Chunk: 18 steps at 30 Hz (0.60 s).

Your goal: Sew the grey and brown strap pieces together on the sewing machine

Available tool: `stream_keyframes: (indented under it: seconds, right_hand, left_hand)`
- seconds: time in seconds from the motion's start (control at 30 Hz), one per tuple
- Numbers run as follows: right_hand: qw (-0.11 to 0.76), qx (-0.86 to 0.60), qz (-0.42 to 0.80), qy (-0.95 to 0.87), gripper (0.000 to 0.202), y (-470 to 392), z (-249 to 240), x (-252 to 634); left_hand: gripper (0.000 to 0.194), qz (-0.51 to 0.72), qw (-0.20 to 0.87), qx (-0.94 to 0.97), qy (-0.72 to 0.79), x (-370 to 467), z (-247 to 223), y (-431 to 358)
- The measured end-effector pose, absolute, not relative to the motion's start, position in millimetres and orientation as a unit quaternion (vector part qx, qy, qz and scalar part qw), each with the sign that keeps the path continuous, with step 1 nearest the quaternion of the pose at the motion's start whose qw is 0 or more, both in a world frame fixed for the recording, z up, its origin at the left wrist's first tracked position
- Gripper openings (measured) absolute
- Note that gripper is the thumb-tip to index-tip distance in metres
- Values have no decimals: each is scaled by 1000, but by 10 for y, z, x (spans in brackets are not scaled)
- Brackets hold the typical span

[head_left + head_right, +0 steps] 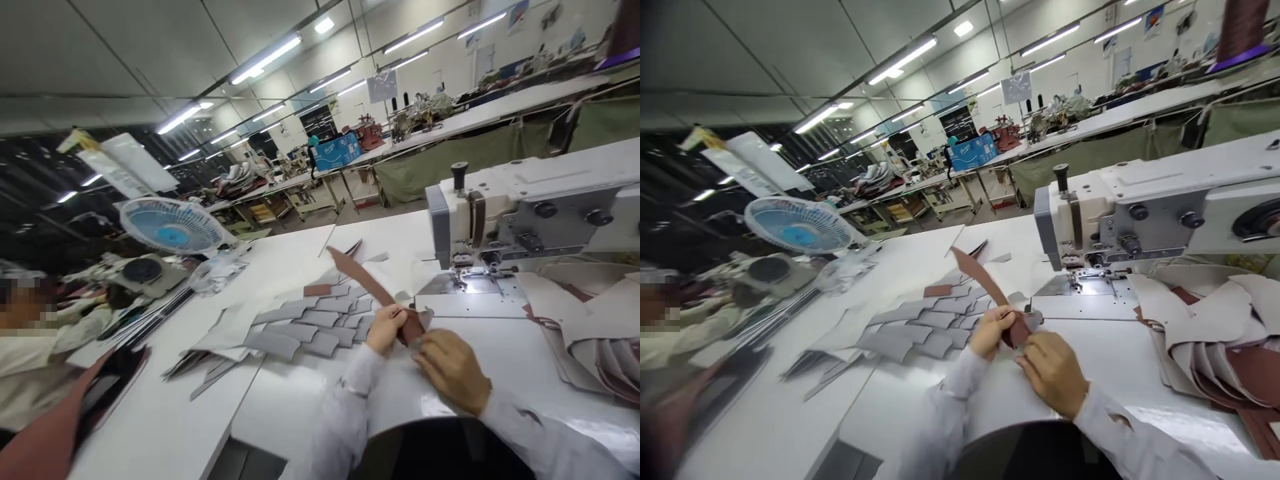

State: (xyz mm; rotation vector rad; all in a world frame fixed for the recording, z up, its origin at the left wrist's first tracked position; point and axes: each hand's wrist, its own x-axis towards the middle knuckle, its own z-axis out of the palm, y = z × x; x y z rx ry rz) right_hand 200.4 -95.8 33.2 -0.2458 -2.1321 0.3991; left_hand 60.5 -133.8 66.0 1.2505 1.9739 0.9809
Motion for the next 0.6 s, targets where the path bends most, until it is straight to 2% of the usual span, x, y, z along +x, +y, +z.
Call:
stream_keyframes:
  seconds: [0.03,0.1,0.17,0.27,0.37,0.5,0.6]
  right_hand:
    - [482,-124,165,-852,15,-1022,362,2046]
    - [494,-154,181,-836,30,-1164,446,2097]
    - [462,-134,210,-851,42,-1319,531,2104]
    - [409,-86,274,-866,34,-1523,627,2100]
    - [316,-41,429,-845,21,-1614,695,2141]
    - [132,-55,635,-759,27,-1609,755,2217]
    - [79,-69,708,-698,37,-1650,769,2236]
  left_hand:
    - [29,461,360,411,699,602,689,-1580]
    - [34,622,444,275,583,686,763,-1997]
    - [34,698,462,186,515,846,845,-2294]
    - [30,719,446,141,514,1066,935,-2576]
    - [32,713,434,128,536,1138,965,-2808]
    - [35,705,444,107,542,1090,919,-3062]
    - [39,700,429,146,552,1083,863,-3109]
